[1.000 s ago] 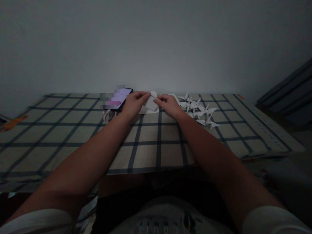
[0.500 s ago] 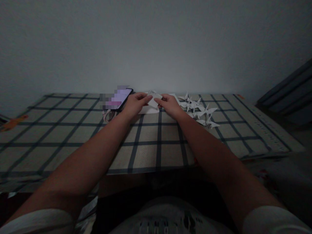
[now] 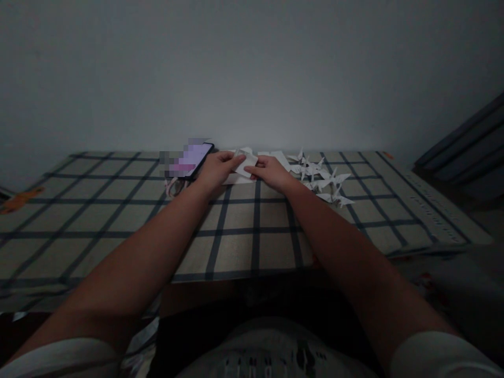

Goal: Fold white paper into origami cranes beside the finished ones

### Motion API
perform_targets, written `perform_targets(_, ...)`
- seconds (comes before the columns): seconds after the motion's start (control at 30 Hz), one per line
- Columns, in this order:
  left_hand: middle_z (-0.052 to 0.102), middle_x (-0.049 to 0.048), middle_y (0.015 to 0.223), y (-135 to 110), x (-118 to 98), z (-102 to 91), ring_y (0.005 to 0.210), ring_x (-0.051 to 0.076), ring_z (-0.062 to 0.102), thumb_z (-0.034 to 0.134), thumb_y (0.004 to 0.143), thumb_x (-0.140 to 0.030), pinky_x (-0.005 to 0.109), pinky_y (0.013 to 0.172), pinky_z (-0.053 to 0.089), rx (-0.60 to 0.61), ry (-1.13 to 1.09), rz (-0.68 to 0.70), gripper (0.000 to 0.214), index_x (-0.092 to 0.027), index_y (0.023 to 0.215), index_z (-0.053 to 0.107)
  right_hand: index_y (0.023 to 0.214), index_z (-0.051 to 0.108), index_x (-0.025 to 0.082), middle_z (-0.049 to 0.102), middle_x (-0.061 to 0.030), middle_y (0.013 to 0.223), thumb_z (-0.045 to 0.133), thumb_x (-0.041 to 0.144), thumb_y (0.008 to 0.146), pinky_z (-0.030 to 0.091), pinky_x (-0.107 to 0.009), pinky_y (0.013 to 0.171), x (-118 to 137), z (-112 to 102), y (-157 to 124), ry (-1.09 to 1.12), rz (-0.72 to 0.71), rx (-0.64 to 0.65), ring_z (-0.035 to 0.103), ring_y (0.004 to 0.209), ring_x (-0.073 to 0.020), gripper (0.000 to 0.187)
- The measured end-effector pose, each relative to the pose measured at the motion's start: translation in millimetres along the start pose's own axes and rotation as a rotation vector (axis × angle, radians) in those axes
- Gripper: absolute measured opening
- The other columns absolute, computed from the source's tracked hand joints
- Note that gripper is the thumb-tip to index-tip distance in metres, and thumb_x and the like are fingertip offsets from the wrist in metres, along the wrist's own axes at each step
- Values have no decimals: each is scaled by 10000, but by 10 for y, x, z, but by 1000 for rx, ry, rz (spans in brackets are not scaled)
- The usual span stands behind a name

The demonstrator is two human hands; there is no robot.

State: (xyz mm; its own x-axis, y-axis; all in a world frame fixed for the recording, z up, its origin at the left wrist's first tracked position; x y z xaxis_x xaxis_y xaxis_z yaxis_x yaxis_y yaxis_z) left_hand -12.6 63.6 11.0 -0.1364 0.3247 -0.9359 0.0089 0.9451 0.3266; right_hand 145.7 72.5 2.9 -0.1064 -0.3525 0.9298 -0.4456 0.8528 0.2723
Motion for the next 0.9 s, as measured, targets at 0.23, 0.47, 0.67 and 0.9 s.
perform_targets(0.23, 613, 1, 673, 61, 88, -95, 605, 120, 549, 771, 719, -557, 244, 577, 456, -132, -11, 4, 402, -171, 737, 659, 892, 637, 167, 671, -4, 802, 667, 121, 788, 470, -232, 608, -19, 43, 19, 81, 15, -10, 566, 649, -102, 118)
perform_targets(0.47, 619, 8, 675, 43, 114, -59, 603, 101, 555, 787, 701, -454, 231, 622, 487, -42, -89, -132, 340, -157, 718, 623, 1082, 611, 206, 625, 16, 834, 599, 115, 859, 498, -233, 645, -28, -151, 62, 196, 30, -269, 554, 655, -91, 241)
perform_targets(0.67, 715, 62, 777, -28, 135, 61, 592, 88, 542, 850, 665, -488, 214, 559, 441, 121, -69, -200, 378, -147, 780, 732, 1191, 587, 239, 586, 35, 776, 630, 234, 883, 510, -248, 687, -25, -322, 39, 167, -39, -450, 544, 673, -103, 310)
perform_targets(0.9, 723, 52, 784, -50, 70, 40, 641, 114, 601, 849, 649, -494, 230, 609, 484, 98, -68, -179, 387, -155, 763, 700, 743, 594, 174, 594, 18, 702, 741, 390, 791, 453, -248, 640, -72, -226, 32, 151, 27, -302, 537, 644, -102, 266)
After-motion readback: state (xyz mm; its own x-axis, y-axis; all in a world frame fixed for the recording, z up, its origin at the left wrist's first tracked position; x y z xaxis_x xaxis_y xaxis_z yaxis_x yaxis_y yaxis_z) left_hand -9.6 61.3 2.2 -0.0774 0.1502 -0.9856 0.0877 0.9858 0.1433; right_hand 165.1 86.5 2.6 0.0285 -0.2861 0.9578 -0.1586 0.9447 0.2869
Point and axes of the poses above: each hand's wrist, its own y-axis towards the middle knuckle, its own z-axis out of the palm, x = y × z, the point moved 6 cm from there along y, towards the middle knuckle
